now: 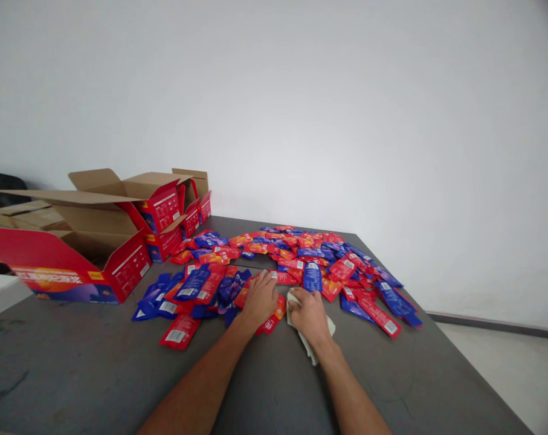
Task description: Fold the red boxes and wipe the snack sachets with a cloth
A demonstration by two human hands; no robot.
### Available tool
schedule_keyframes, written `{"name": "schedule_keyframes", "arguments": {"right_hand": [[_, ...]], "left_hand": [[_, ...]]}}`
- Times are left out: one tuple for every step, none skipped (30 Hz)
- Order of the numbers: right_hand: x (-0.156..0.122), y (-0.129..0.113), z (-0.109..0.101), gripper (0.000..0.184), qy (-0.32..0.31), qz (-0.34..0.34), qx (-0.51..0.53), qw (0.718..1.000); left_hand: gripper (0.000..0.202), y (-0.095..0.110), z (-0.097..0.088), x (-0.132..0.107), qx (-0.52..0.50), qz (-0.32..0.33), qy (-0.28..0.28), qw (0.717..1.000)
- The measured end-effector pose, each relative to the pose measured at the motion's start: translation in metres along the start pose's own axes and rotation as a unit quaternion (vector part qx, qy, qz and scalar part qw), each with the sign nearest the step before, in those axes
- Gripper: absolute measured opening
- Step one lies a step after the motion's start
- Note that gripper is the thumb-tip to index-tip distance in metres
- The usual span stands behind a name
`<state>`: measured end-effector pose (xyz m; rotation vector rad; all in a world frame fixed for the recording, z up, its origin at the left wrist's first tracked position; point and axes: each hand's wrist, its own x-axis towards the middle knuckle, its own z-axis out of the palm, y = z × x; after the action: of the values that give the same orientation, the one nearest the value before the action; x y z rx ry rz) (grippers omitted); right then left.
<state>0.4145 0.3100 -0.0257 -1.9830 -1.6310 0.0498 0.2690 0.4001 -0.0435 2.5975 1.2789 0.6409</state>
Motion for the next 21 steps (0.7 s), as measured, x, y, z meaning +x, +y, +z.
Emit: {"name": "schedule_keyframes", "arguments": {"right_hand": [[0.0, -0.001, 0.0, 0.033, 0.001, -0.002, 0.0, 1.0], [0.0, -0.001, 0.001, 0.033, 0.001, -0.004, 0.001, 1.0], [0.0, -0.001, 0.001, 0.033, 0.001, -0.003, 0.001, 1.0], [0.0, -0.001, 0.001, 0.033, 0.002, 0.0, 0.002, 1.0], [0.0, -0.001, 0.001, 0.033, 0.002, 0.003, 0.001, 1.0], [0.0, 0.0, 0.0, 0.033, 0.001, 0.008, 0.001, 1.0], [0.0, 0.0, 0.0, 0.033, 0.001, 0.014, 0.0, 1.0], [0.0, 0.001, -0.001, 0.034, 0.0, 0.019, 0.0, 1.0], [0.0, 0.002, -0.002, 0.034, 0.0, 0.024, 0.0, 1.0], [0.001, 0.003, -0.003, 0.035, 0.0, 0.028, 0.0, 1.0], [0.001, 0.004, -0.004, 0.035, 0.0, 0.033, -0.001, 0.999], [0.001, 0.005, -0.005, 0.034, 0.001, 0.037, -0.001, 0.999], [0.001, 0.005, -0.006, 0.034, 0.001, 0.039, -0.001, 0.999], [0.001, 0.005, -0.006, 0.034, 0.0, 0.042, -0.001, 0.999], [0.001, 0.005, -0.005, 0.034, -0.001, 0.044, -0.001, 0.999], [0.001, 0.005, -0.005, 0.035, -0.002, 0.045, 0.0, 0.999], [0.001, 0.004, -0.004, 0.035, -0.003, 0.045, 0.0, 0.999], [0.001, 0.003, -0.003, 0.036, -0.005, 0.044, 0.0, 0.999], [0.002, 0.002, -0.002, 0.036, -0.007, 0.043, 0.0, 0.999], [0.002, 0.001, -0.001, 0.035, -0.009, 0.041, 0.0, 0.999], [0.001, 0.0, -0.001, 0.035, -0.011, 0.04, 0.0, 0.999]], "left_hand": [[0.048, 0.0, 0.005, 0.0, -0.006, 0.015, -0.012, 1.0], [0.053, 0.0, 0.009, -0.001, -0.009, 0.03, -0.031, 0.999], [0.056, 0.0, 0.013, -0.002, -0.007, 0.043, -0.053, 0.998], [0.056, 0.001, 0.016, -0.004, -0.003, 0.053, -0.075, 0.996], [0.056, 0.001, 0.017, -0.005, 0.002, 0.058, -0.092, 0.994], [0.054, 0.002, 0.017, -0.007, 0.006, 0.06, -0.102, 0.993], [0.053, 0.003, 0.016, -0.008, 0.008, 0.06, -0.106, 0.993], [0.051, 0.004, 0.015, -0.009, 0.009, 0.059, -0.104, 0.993], [0.048, 0.006, 0.012, -0.009, 0.007, 0.057, -0.096, 0.994], [0.044, 0.008, 0.009, -0.008, 0.005, 0.055, -0.086, 0.995], [0.039, 0.01, 0.007, -0.007, 0.003, 0.049, -0.075, 0.996], [0.035, 0.011, 0.004, -0.005, 0.001, 0.039, -0.061, 0.997], [0.034, 0.012, 0.003, -0.004, -0.001, 0.026, -0.045, 0.999], [0.035, 0.012, 0.002, -0.002, -0.004, 0.014, -0.029, 0.999], [0.039, 0.011, 0.002, -0.001, -0.006, 0.006, -0.016, 1.0], [0.044, 0.009, 0.003, 0.0, -0.006, 0.004, -0.008, 1.0], [0.05, 0.007, 0.005, 0.0, -0.006, 0.007, -0.008, 1.0], [0.057, 0.006, 0.008, 0.0, -0.004, 0.012, -0.02, 1.0], [0.062, 0.004, 0.01, 0.001, -0.002, 0.016, -0.039, 0.999], [0.064, 0.003, 0.012, 0.001, 0.001, 0.018, -0.062, 0.998], [0.064, 0.002, 0.014, 0.002, 0.005, 0.017, -0.083, 0.996]]}}
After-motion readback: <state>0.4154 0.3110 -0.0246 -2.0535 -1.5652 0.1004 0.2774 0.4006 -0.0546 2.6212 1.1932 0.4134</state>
